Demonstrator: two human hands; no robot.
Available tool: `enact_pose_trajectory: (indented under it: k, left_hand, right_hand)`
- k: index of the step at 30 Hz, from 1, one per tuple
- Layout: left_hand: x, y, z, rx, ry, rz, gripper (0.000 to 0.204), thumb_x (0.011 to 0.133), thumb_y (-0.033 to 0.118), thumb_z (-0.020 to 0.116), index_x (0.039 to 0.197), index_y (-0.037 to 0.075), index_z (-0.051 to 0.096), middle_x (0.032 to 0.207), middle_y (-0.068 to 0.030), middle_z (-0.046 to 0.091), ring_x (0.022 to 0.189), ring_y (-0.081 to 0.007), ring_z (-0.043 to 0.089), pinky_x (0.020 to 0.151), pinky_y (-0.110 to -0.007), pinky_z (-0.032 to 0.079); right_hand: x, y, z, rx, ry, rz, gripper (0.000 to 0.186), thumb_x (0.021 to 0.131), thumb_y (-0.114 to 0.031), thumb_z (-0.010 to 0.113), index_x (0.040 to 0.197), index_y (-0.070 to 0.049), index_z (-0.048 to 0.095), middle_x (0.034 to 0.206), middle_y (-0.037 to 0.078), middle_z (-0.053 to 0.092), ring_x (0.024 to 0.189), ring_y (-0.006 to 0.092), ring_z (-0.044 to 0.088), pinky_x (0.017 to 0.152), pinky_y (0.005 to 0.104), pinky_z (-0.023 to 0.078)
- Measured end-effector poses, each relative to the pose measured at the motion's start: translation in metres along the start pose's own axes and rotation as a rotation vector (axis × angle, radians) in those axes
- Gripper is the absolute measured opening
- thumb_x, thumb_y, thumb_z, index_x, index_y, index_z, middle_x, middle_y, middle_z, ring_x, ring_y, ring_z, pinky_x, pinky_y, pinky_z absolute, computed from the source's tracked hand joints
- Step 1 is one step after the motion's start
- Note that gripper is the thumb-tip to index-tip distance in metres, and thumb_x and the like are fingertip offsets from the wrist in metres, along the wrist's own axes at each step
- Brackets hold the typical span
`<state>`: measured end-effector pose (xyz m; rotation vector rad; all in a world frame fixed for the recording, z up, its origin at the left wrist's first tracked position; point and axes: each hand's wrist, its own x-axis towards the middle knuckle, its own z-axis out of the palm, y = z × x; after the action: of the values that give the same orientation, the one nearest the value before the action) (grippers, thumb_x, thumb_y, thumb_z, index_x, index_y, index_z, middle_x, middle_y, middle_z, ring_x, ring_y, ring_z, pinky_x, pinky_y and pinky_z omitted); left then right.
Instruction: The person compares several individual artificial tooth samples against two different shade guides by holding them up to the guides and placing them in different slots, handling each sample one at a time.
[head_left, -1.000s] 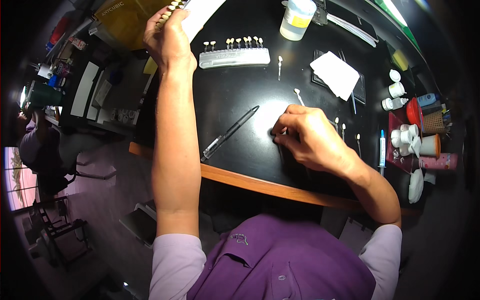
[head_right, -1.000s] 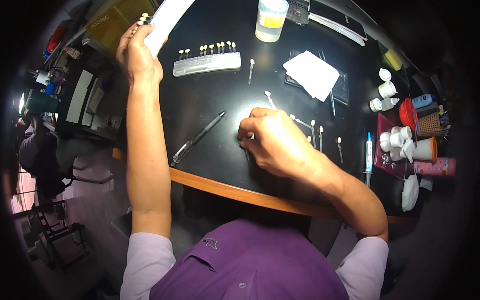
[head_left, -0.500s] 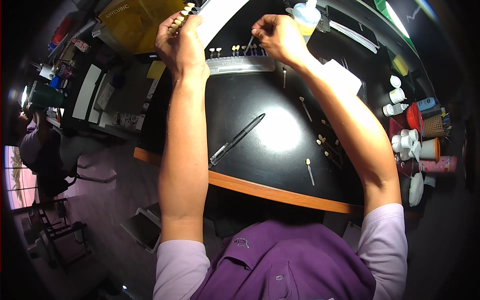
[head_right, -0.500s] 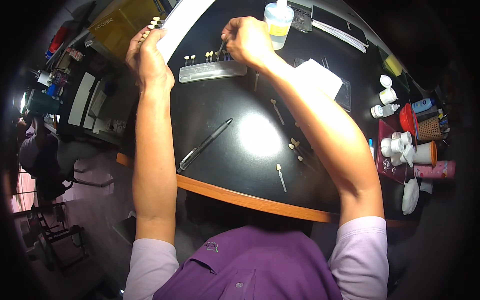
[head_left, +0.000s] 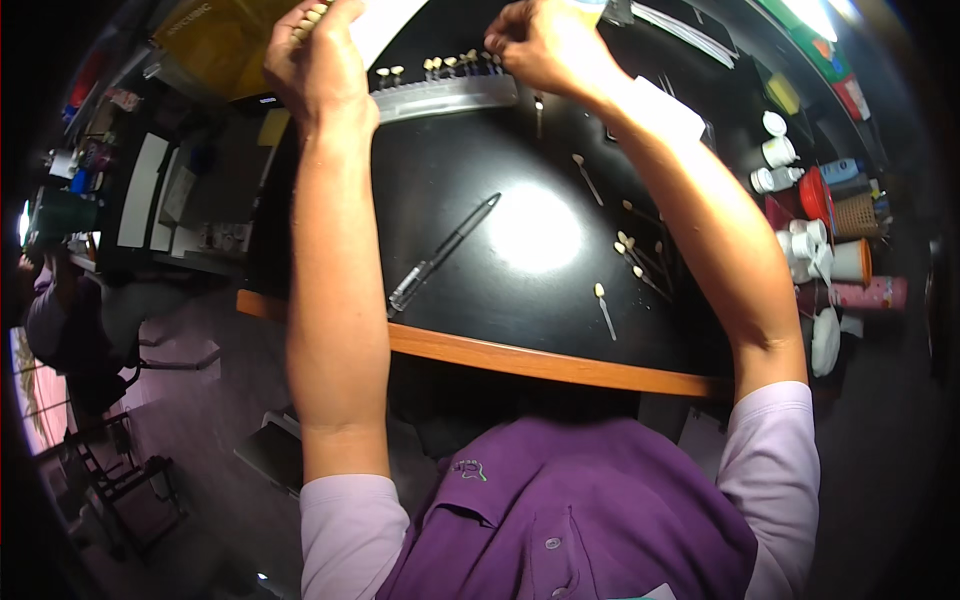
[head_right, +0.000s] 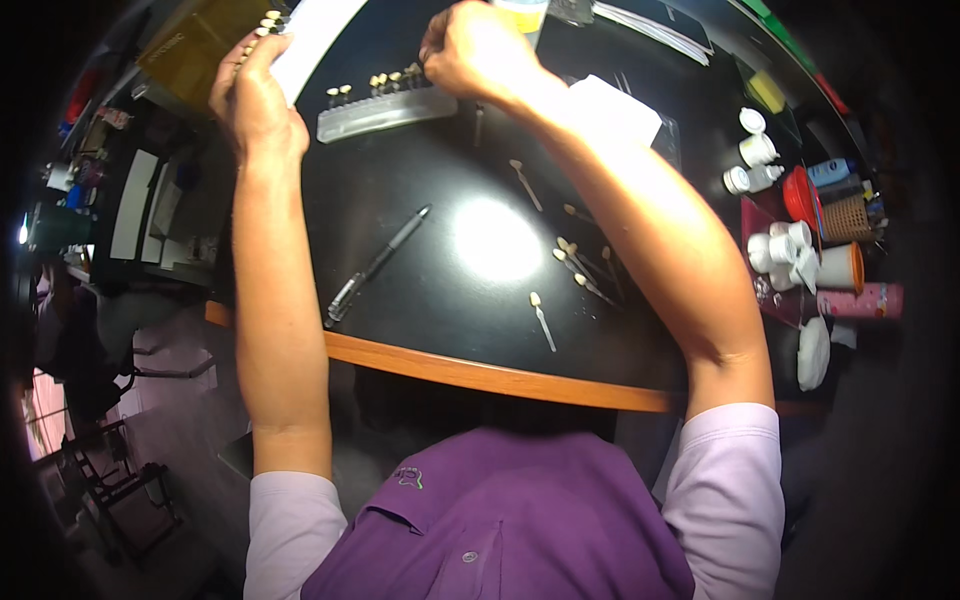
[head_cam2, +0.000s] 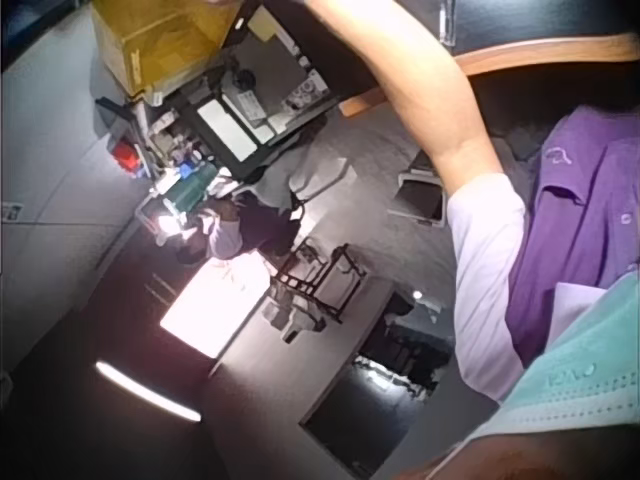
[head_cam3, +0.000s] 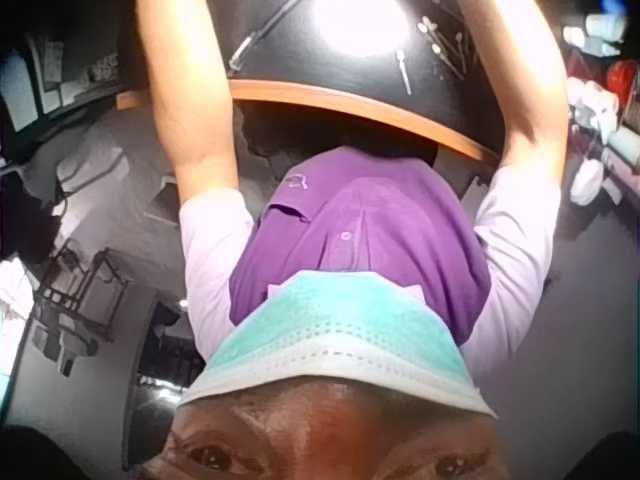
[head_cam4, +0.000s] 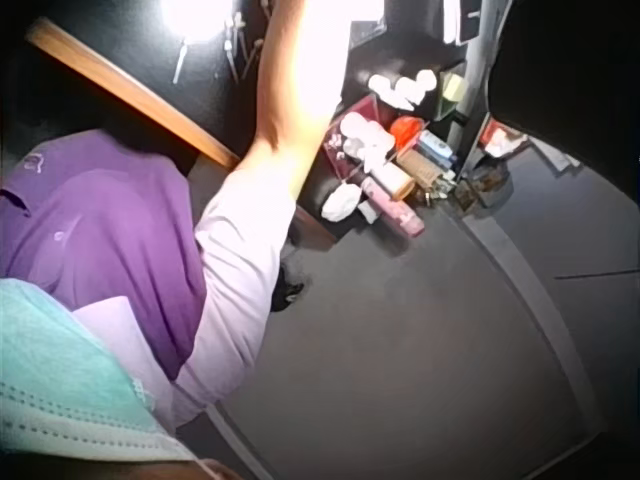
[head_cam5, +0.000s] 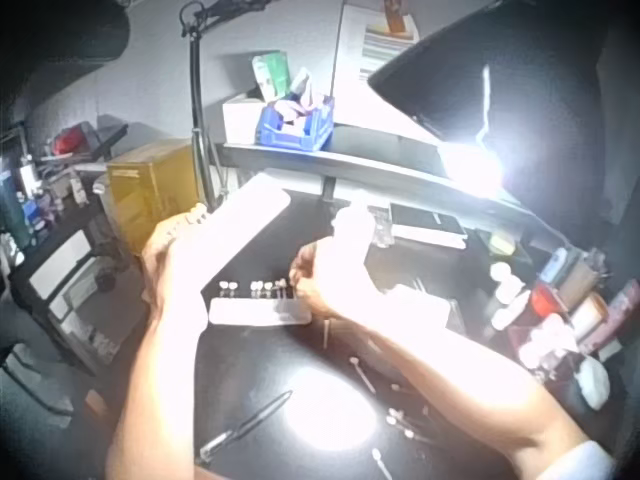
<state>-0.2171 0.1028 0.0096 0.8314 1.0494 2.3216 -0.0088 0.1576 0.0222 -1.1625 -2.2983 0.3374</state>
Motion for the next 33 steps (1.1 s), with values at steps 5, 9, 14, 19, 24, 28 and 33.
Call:
enact_pose_trajectory:
  k: [5, 9, 14, 19, 24, 28, 33]
  left_hand:
    - [-0.003, -0.002, 0.005, 0.006, -0.059, 0.052, 0.032, 0.077, -0.003, 0.076, 0.107, -0.007, 0.065, 0.096, -0.0100, 0.069, 0.092, -0.0184, 0.068, 0.091, -0.031, 0.054]
    - [-0.009, 0.002, 0.004, 0.010, -0.094, 0.048, 0.034, 0.077, -0.003, 0.076, 0.109, -0.007, 0.065, 0.097, -0.0091, 0.069, 0.091, -0.0180, 0.068, 0.091, -0.031, 0.055]
    - [-0.013, 0.000, 0.009, 0.021, -0.125, 0.026, 0.033, 0.078, -0.003, 0.075, 0.110, -0.007, 0.064, 0.099, -0.0099, 0.069, 0.093, -0.0183, 0.068, 0.093, -0.031, 0.054]
    - [-0.014, -0.006, 0.011, 0.046, -0.164, 0.029, 0.033, 0.079, -0.003, 0.076, 0.110, -0.006, 0.064, 0.099, -0.0088, 0.069, 0.095, -0.0175, 0.067, 0.093, -0.030, 0.053]
    - [-0.011, -0.009, 0.009, 0.048, -0.170, 0.051, 0.034, 0.079, -0.004, 0.077, 0.110, -0.006, 0.064, 0.100, -0.0095, 0.069, 0.095, -0.0173, 0.067, 0.094, -0.029, 0.053]
    - [-0.016, -0.007, 0.011, 0.027, -0.208, 0.065, 0.033, 0.079, -0.005, 0.076, 0.110, -0.008, 0.064, 0.100, -0.0097, 0.069, 0.094, -0.0176, 0.068, 0.095, -0.030, 0.054]
    - [-0.052, 0.014, 0.023, 0.215, -0.233, 0.070, 0.026, 0.092, 0.011, 0.063, 0.115, 0.001, 0.068, 0.102, -0.0066, 0.069, 0.092, -0.0151, 0.067, 0.081, -0.028, 0.056]
  right_hand:
    - [-0.054, -0.008, -0.081, 0.086, -0.084, 0.108, 0.004, 0.088, -0.004, 0.063, 0.087, -0.005, 0.067, 0.080, 0.008, 0.065, 0.077, 0.0204, 0.063, 0.073, 0.0368, 0.050]
    - [-0.088, 0.024, -0.081, -0.040, -0.213, 0.067, 0.011, 0.092, -0.008, 0.071, 0.099, -0.001, 0.076, 0.084, 0.007, 0.075, 0.077, 0.0151, 0.070, 0.074, 0.0307, 0.056]
    - [-0.119, 0.021, -0.044, -0.170, -0.179, -0.150, 0.026, 0.096, -0.011, 0.067, 0.118, 0.000, 0.072, 0.124, 0.017, 0.070, 0.121, 0.0335, 0.065, 0.107, 0.0405, 0.050]
    - [-0.141, 0.014, -0.016, -0.226, -0.297, -0.299, 0.067, 0.107, -0.045, 0.047, 0.146, 0.010, 0.045, 0.158, 0.028, 0.039, 0.149, 0.0406, 0.035, 0.123, 0.0495, 0.030]
    - [-0.186, -0.013, -0.037, -0.186, -0.411, -0.348, 0.080, 0.106, -0.054, 0.044, 0.148, 0.014, 0.039, 0.160, 0.032, 0.033, 0.151, 0.0433, 0.031, 0.124, 0.0541, 0.025]
    - [-0.214, -0.026, -0.054, -0.158, -0.498, -0.340, 0.078, 0.105, -0.054, 0.044, 0.153, 0.007, 0.037, 0.162, 0.024, 0.034, 0.153, 0.0407, 0.029, 0.123, 0.0637, 0.018]
    - [-0.215, -0.010, -0.076, -0.142, -0.291, -0.314, 0.048, 0.101, -0.028, 0.056, 0.139, 0.002, 0.055, 0.151, 0.021, 0.050, 0.144, 0.0395, 0.044, 0.118, 0.0606, 0.031]
